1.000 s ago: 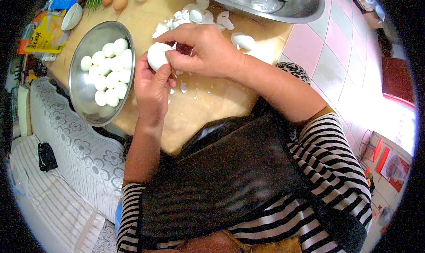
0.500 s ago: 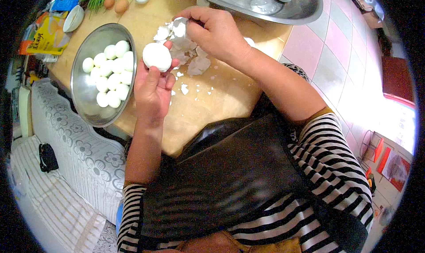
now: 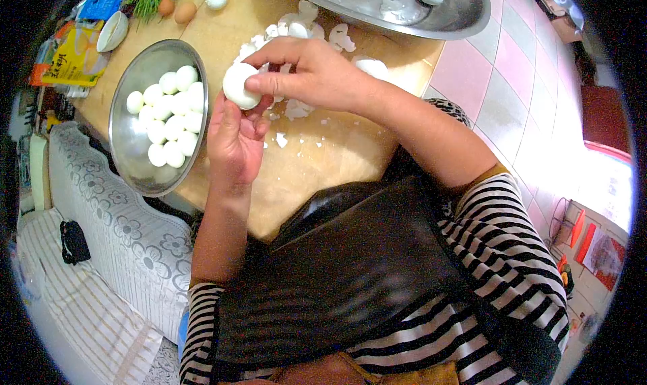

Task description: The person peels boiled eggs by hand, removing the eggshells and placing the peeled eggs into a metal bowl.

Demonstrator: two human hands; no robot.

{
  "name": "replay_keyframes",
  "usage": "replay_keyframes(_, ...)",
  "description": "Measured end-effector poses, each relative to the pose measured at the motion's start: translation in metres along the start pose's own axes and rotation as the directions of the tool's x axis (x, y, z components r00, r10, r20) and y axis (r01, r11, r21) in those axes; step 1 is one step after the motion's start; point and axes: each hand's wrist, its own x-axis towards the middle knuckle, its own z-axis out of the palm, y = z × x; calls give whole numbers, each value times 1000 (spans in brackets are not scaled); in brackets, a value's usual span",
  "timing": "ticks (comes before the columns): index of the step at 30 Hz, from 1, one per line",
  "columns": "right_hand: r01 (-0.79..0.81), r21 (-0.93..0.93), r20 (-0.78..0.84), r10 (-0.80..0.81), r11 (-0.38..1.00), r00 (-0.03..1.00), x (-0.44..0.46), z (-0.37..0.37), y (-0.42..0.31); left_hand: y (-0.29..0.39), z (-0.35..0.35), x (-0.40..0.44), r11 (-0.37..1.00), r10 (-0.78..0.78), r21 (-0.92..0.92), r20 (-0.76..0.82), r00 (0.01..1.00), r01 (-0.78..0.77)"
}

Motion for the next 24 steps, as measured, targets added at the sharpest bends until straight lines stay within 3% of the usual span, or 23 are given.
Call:
replay_keyframes(2, -87, 180, 80, 73, 980, 994, -1, 5, 0, 1, 4, 0, 999, 25, 21, -28, 999, -25)
replay_keyframes(4, -119, 208, 68, 107, 971, 992, 0, 6, 1, 1, 2, 1, 999, 31, 36, -47, 998, -30)
replay_keyframes(7, -62, 107, 19, 61, 992, 998, 0, 4, 0, 2, 2, 1, 999, 29, 24, -69, 997, -28)
replay_keyframes(9, -147, -52, 12, 148, 988, 989, -1, 1, -9, 2, 1, 1, 1000, 21, -3, -71, 997, -21)
replay_keyframes(13, -69, -29, -13, 69, 997, 998, -1, 5, -5, 2, 2, 1, 999, 31, 39, -111, 993, -27)
replay_keyframes(15, -125, 363, -15, 140, 924, 990, 1, 10, -3, 2, 6, 0, 997, 31, 68, -134, 990, -22)
replay_keyframes(18, -221, 298, -94, 259, 929, 961, 2, 0, -4, 2, 10, -2, 981, 63, 192, -155, 986, -32)
replay_keyframes(20, -213, 342, -114, 265, 915, 957, 3, -3, -3, 1, 5, -2, 890, 86, 455, -155, 984, -6)
replay_keyframes(21, -202, 340, -142, 263, 919, 954, 4, -4, -4, 1, 3, -4, 890, 86, 455, -155, 984, -6)
replay_keyframes(23, -195, 348, -172, 267, 917, 948, 4, -4, -7, 2, 0, -8, 618, 160, 785, -67, 985, -47)
replay_keyframes(24, -196, 348, -172, 268, 917, 948, 3, -3, -8, 2, 1, -8, 618, 159, 785, -67, 985, -46)
